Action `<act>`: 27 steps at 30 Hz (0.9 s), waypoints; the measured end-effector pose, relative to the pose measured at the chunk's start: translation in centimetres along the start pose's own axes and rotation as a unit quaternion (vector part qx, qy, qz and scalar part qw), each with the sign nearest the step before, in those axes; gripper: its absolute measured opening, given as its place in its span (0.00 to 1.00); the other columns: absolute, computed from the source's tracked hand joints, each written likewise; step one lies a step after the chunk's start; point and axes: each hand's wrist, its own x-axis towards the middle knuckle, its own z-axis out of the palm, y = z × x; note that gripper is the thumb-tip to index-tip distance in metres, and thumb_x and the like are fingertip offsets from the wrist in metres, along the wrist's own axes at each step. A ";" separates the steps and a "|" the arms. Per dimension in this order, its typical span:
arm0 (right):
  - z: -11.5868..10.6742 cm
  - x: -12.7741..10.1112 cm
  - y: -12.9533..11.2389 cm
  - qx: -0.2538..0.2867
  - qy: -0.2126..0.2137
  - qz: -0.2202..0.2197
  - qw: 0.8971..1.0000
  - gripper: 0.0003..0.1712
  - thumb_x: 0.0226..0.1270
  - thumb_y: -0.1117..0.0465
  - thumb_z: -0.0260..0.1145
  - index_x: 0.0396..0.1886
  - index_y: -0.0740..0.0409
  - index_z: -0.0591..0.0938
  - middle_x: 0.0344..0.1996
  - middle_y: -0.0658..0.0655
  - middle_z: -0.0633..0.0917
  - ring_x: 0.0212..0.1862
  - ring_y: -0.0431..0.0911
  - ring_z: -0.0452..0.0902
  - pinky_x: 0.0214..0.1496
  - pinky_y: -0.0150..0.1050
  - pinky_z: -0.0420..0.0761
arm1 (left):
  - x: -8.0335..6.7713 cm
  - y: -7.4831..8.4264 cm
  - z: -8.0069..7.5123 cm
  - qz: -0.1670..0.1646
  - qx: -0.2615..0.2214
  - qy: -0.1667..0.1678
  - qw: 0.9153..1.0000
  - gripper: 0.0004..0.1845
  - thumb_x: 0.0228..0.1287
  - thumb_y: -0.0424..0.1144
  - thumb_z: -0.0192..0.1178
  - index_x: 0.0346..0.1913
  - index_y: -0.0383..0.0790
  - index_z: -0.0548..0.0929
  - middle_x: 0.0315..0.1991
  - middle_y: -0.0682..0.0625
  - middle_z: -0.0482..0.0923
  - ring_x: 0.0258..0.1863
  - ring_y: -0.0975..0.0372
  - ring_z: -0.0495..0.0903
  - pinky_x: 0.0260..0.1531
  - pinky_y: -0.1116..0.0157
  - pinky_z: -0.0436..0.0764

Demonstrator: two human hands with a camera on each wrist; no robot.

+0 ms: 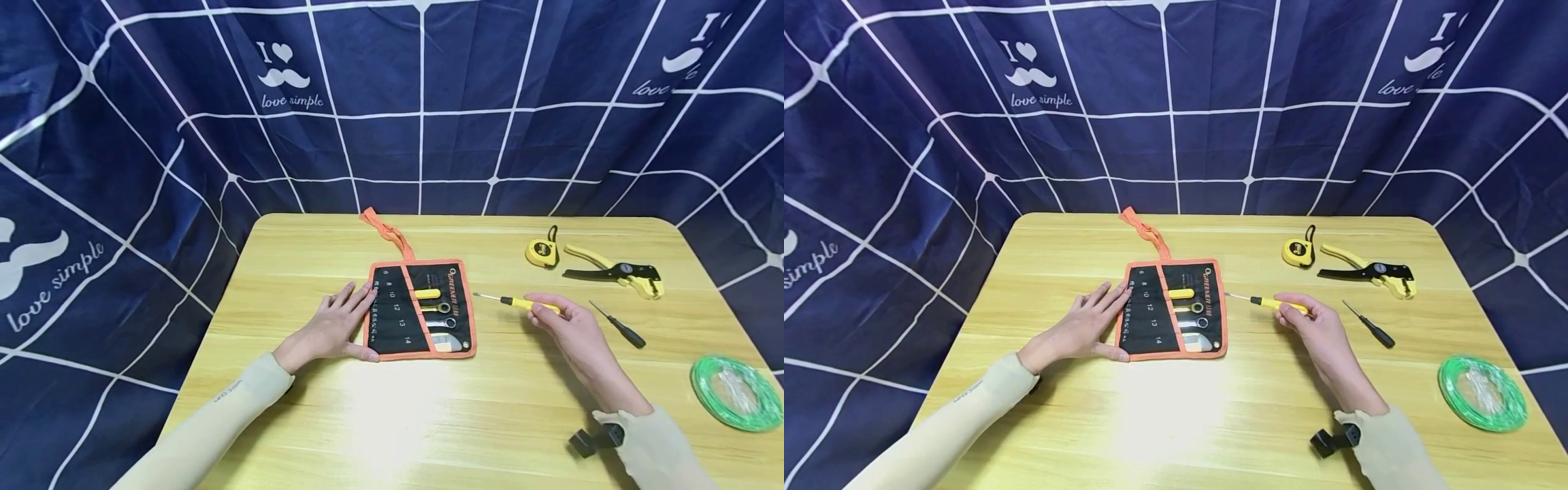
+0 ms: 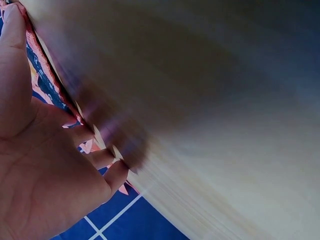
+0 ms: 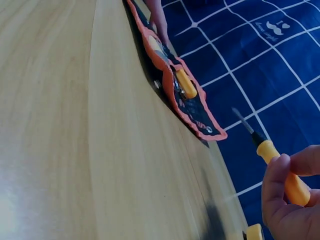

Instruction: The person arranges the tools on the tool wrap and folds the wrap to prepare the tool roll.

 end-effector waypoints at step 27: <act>2.6 3.2 -0.2 0.072 0.003 -0.043 0.996 0.11 0.81 0.72 0.66 0.57 0.59 0.81 0.42 0.54 0.90 0.49 0.41 0.91 0.59 0.33 0.82 | 0.0 0.1 -0.2 0.010 0.004 0.014 1.000 0.69 0.60 0.75 0.72 0.88 0.33 0.53 0.88 0.38 0.49 0.85 0.36 0.49 0.68 0.34 0.65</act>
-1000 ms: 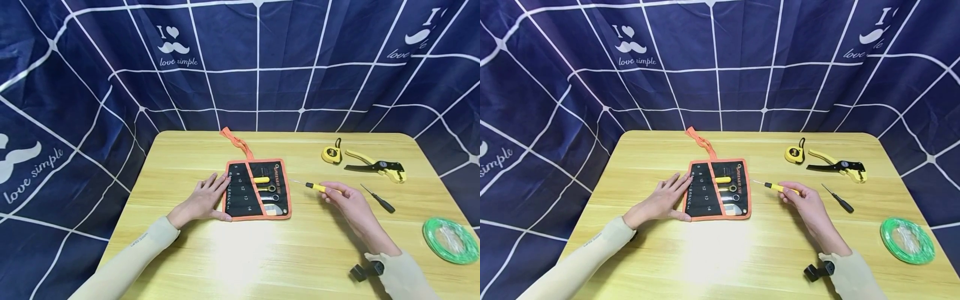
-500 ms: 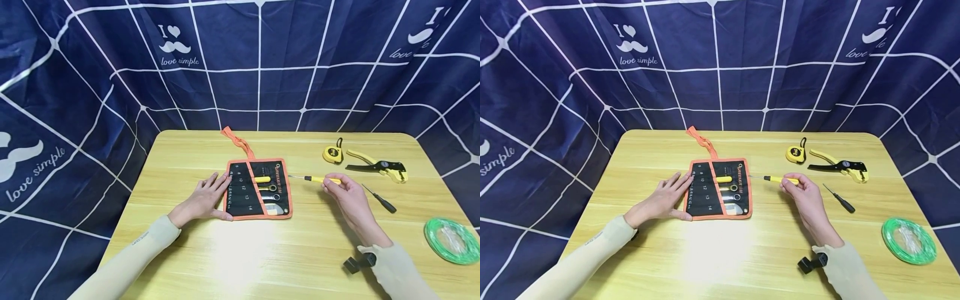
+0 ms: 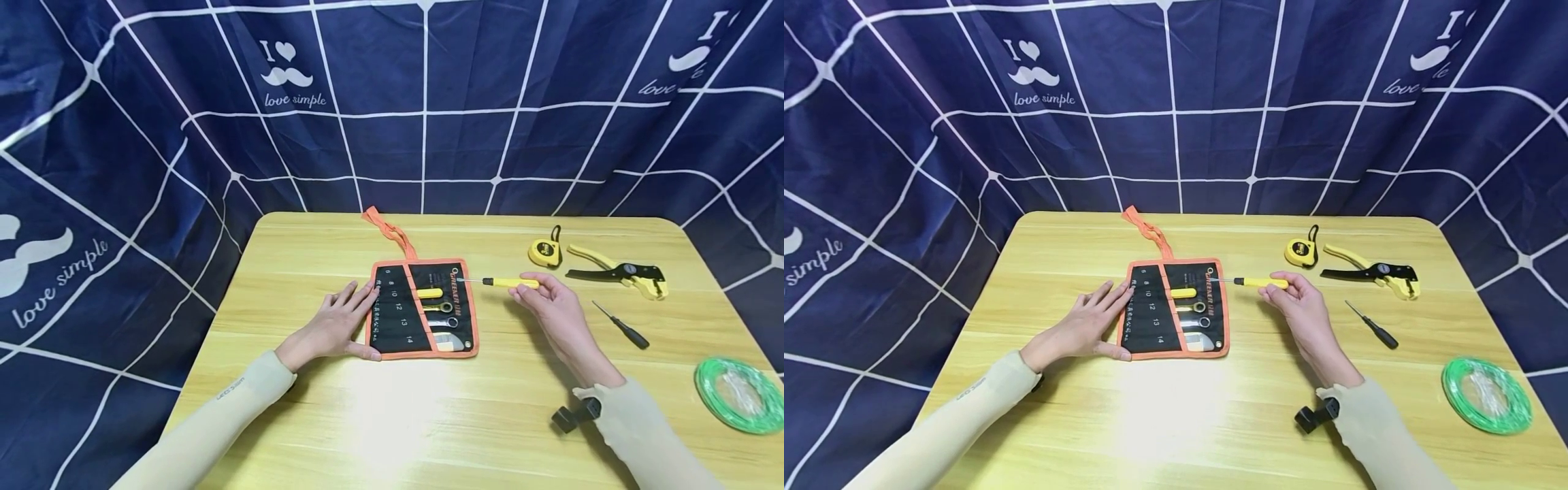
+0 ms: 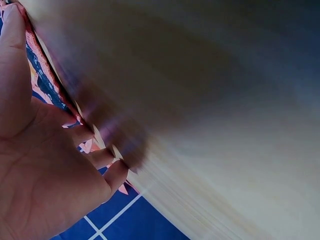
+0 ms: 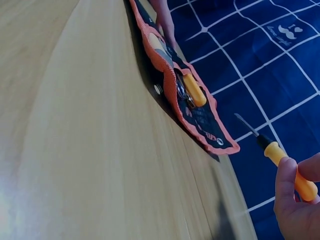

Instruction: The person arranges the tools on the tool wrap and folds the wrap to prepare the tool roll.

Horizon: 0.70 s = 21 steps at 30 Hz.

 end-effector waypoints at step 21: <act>3.1 3.4 1.3 -0.040 0.012 0.038 0.998 0.23 0.85 0.69 0.62 0.70 0.78 0.69 0.38 0.51 0.90 0.46 0.40 0.90 0.56 0.31 0.83 | 0.0 0.2 -0.3 -0.006 -0.002 -0.013 1.000 0.69 0.61 0.75 0.71 0.89 0.34 0.51 0.88 0.38 0.48 0.85 0.36 0.47 0.69 0.34 0.64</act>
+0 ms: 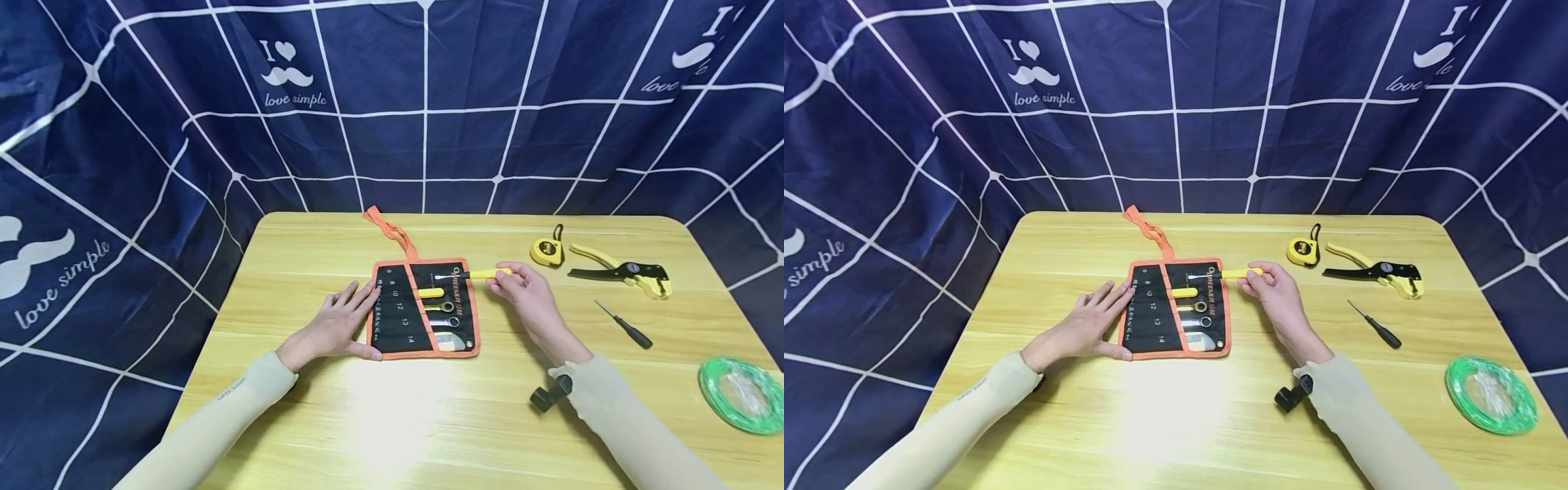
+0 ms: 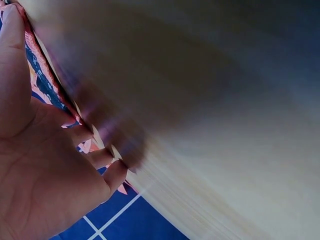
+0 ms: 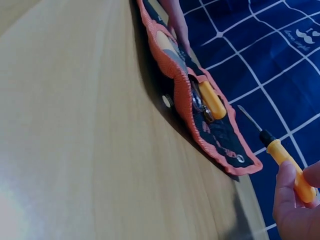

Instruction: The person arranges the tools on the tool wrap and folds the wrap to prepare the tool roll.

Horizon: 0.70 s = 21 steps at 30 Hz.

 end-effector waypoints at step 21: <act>2.3 1.9 1.4 0.017 -0.021 0.033 0.999 0.22 0.85 0.70 0.60 0.68 0.80 0.69 0.37 0.53 0.91 0.44 0.39 0.91 0.56 0.34 0.84 | 0.1 -0.2 0.4 0.004 -0.004 0.009 1.000 0.69 0.61 0.74 0.72 0.89 0.34 0.52 0.88 0.38 0.49 0.85 0.36 0.48 0.69 0.34 0.63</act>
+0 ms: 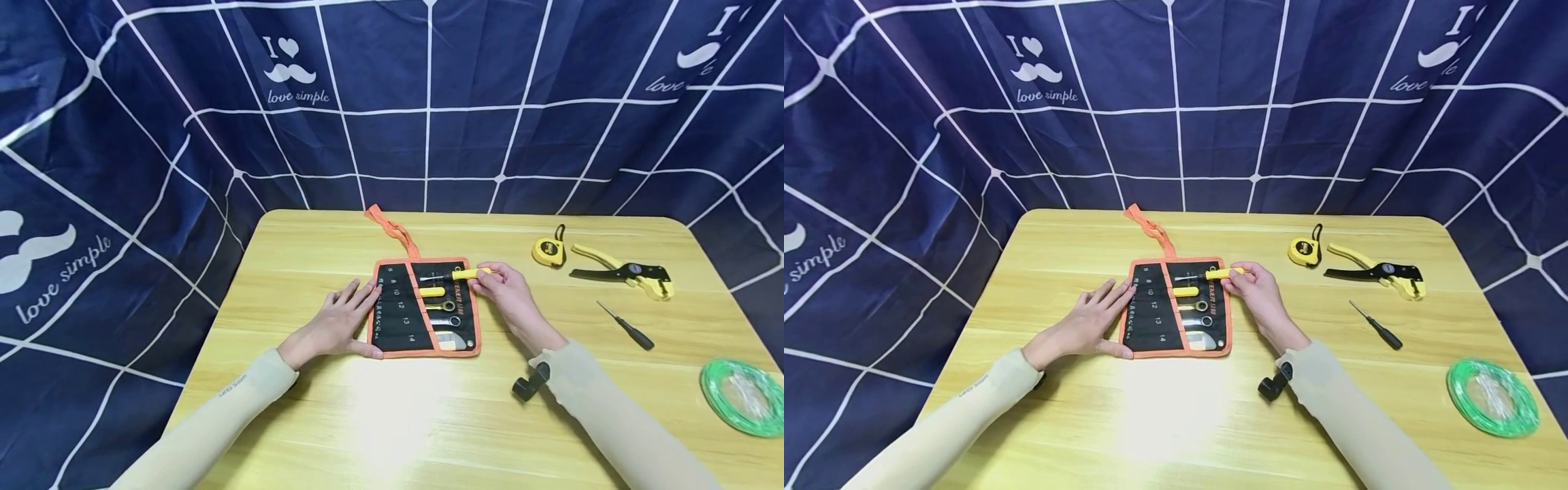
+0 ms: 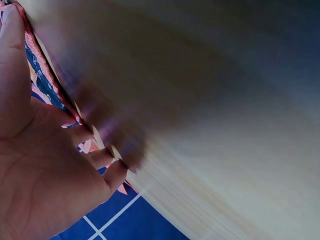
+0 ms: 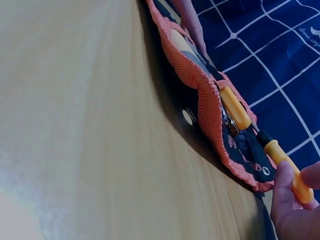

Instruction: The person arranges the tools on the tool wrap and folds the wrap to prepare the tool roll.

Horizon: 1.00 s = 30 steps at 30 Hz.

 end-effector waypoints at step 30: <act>2.0 1.3 0.2 -0.114 -0.011 -0.004 0.993 0.21 0.83 0.68 0.65 0.66 0.80 0.79 0.42 0.53 0.90 0.43 0.34 0.88 0.51 0.30 0.84 | 0.0 0.0 -0.3 -0.002 0.006 -0.005 1.000 0.70 0.59 0.75 0.72 0.89 0.34 0.52 0.88 0.37 0.49 0.85 0.36 0.49 0.69 0.35 0.64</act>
